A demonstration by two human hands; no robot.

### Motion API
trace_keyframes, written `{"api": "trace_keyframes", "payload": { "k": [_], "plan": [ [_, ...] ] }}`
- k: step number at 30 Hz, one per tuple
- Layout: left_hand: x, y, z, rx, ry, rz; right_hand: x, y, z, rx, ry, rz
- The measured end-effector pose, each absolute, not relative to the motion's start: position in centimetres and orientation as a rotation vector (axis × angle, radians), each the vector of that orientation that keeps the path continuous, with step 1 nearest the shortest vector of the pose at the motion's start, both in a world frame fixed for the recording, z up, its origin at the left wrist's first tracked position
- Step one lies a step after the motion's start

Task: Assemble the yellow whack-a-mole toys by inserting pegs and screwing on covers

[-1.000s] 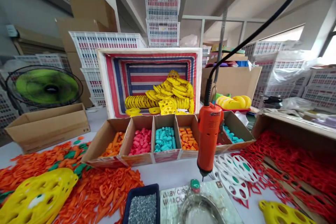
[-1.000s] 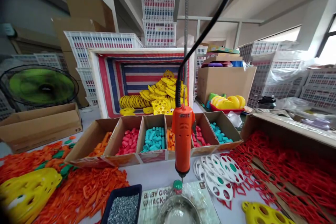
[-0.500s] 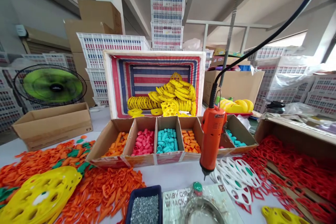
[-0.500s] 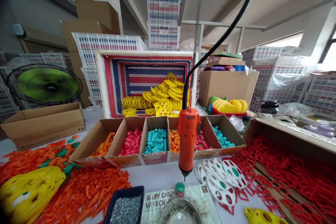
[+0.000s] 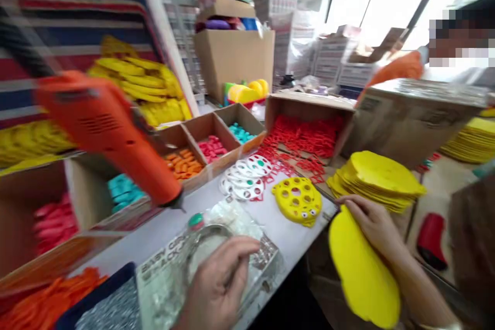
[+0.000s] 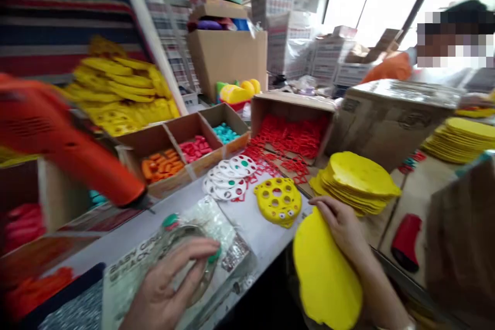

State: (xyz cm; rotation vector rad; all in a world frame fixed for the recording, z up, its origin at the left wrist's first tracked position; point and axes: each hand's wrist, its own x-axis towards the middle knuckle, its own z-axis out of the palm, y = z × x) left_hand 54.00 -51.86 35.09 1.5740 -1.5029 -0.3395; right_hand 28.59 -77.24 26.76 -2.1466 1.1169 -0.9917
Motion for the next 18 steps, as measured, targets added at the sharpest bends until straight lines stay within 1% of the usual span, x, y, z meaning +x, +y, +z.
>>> {"api": "trace_keyframes", "payload": {
  "k": [2,5,10,14,18],
  "plan": [
    [54.6,-55.4,35.9,1.658,-1.592,-0.336,26.8,-76.8,25.2,-2.069,1.2,-0.946],
    [54.8,-61.5,36.3,1.934,-1.652,-0.516,27.2,-76.7,23.4,-1.96,1.26,-0.916],
    [55.0,-70.9,33.0,2.196,-1.701,-0.622,29.5,-76.9,22.0,-1.872,1.135,-0.771],
    [54.3,-75.1,30.5,2.381,-1.688,-0.682,30.7,-77.0,21.4,-1.806,1.076,-0.692],
    [53.9,-76.4,30.2,2.436,-1.62,-0.716,31.2,-76.9,21.4,-1.707,1.068,-0.687]
  ]
}}
